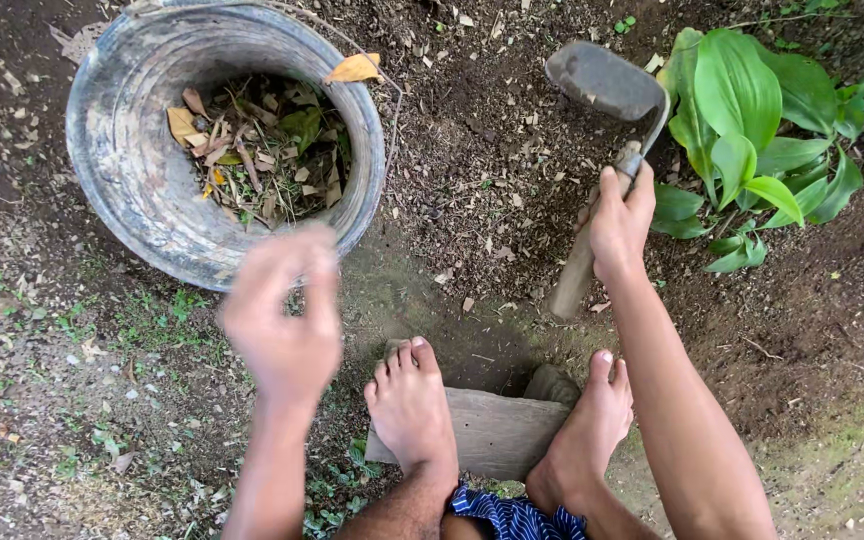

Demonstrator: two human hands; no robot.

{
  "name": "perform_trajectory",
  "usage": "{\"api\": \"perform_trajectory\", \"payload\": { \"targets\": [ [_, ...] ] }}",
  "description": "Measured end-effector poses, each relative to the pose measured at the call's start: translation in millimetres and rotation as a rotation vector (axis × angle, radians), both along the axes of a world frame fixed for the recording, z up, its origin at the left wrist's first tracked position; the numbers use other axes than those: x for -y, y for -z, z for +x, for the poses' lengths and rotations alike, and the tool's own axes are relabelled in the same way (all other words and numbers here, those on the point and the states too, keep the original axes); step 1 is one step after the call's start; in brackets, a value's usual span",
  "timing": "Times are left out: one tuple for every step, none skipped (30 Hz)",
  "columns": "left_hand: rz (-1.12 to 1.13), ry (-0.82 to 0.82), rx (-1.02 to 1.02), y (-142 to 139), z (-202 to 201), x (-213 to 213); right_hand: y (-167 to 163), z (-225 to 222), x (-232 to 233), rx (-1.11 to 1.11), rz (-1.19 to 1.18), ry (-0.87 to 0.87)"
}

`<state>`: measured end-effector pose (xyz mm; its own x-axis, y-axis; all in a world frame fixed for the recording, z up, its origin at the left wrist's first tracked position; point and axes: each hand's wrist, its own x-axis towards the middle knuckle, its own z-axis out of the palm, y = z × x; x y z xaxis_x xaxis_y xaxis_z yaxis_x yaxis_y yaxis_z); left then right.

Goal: The person sits on a low wooden plank and uses a small hand hoe to loosen soil and gather dry leaves and debris. They then pick up the debris by hand and place it into a nearby bucket. The person repeats this process, alternating between using the hoe and collecting debris by hand.

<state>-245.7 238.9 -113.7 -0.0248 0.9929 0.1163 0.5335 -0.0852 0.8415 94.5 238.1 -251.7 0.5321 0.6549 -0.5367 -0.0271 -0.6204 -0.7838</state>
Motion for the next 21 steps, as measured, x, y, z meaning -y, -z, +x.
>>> {"api": "perform_trajectory", "payload": {
  "targets": [
    [-0.018,-0.061,-0.101,-3.7,-9.3,-7.4,1.3,-1.5,-4.9,-0.013,0.019,0.001],
    [-0.035,-0.122,-0.201,-6.0,-16.7,-12.2,2.6,-3.2,-9.9,-0.036,-0.005,0.013],
    [-0.017,-0.130,-0.192,-6.3,-21.7,-15.2,3.8,-5.1,-14.5,-0.056,-0.029,0.027],
    [0.001,-0.137,-0.179,-5.6,-25.1,-16.6,5.0,-6.9,-18.8,-0.074,-0.053,0.043],
    [0.017,-0.142,-0.164,-4.5,-25.7,-15.3,6.3,-9.1,-22.3,-0.057,-0.048,-0.001],
    [0.039,-0.121,-0.163,-2.7,-23.6,-12.6,7.5,-11.7,-24.7,-0.040,-0.045,-0.040],
    [0.060,-0.101,-0.162,-0.5,-18.5,-8.4,7.2,-15.0,-26.5,-0.022,-0.044,-0.080],
    [0.082,-0.086,-0.161,1.8,-12.4,-4.1,7.6,-17.9,-26.0,-0.019,-0.069,-0.093],
    [0.122,-0.050,-0.148,3.9,-4.0,2.0,8.4,-20.9,-24.0,-0.020,-0.094,-0.109],
    [0.161,-0.014,-0.135,6.3,6.1,9.3,8.6,-24.0,-20.3,-0.020,-0.121,-0.125],
    [0.122,0.015,-0.038,10.3,17.2,15.8,7.4,-27.2,-15.4,0.054,-0.152,-0.171],
    [0.086,0.046,0.061,14.8,28.4,22.9,5.5,-30.6,-9.1,0.129,-0.182,-0.215],
    [0.029,0.109,0.117,20.8,38.3,28.6,2.8,-33.0,-2.3,0.206,-0.204,-0.259],
    [-0.022,0.171,0.171,28.2,47.0,33.0,-0.3,-34.7,4.6,0.238,-0.201,-0.286],
    [-0.070,0.215,0.178,35.1,52.8,37.5,-3.7,-36.2,12.0,0.267,-0.198,-0.314],
    [-0.123,0.258,0.185,41.8,57.1,41.5,-7.0,-36.5,17.8,0.295,-0.200,-0.343],
    [-0.181,0.303,0.190,47.8,58.6,44.9,-9.7,-36.0,21.8,0.244,-0.217,-0.300],
    [-0.211,0.323,0.170,53.0,58.3,47.5,-12.1,-34.7,24.4,0.193,-0.235,-0.256],
    [-0.236,0.342,0.150,58.1,57.9,48.8,-13.4,-33.0,24.5,0.143,-0.249,-0.214],
    [-0.260,0.360,0.129,62.4,56.8,49.3,-14.1,-30.9,23.0,0.188,-0.188,-0.195],
    [-0.288,0.353,0.118,65.9,55.4,49.2,-14.0,-28.7,19.4,0.233,-0.129,-0.174]
  ]
}}
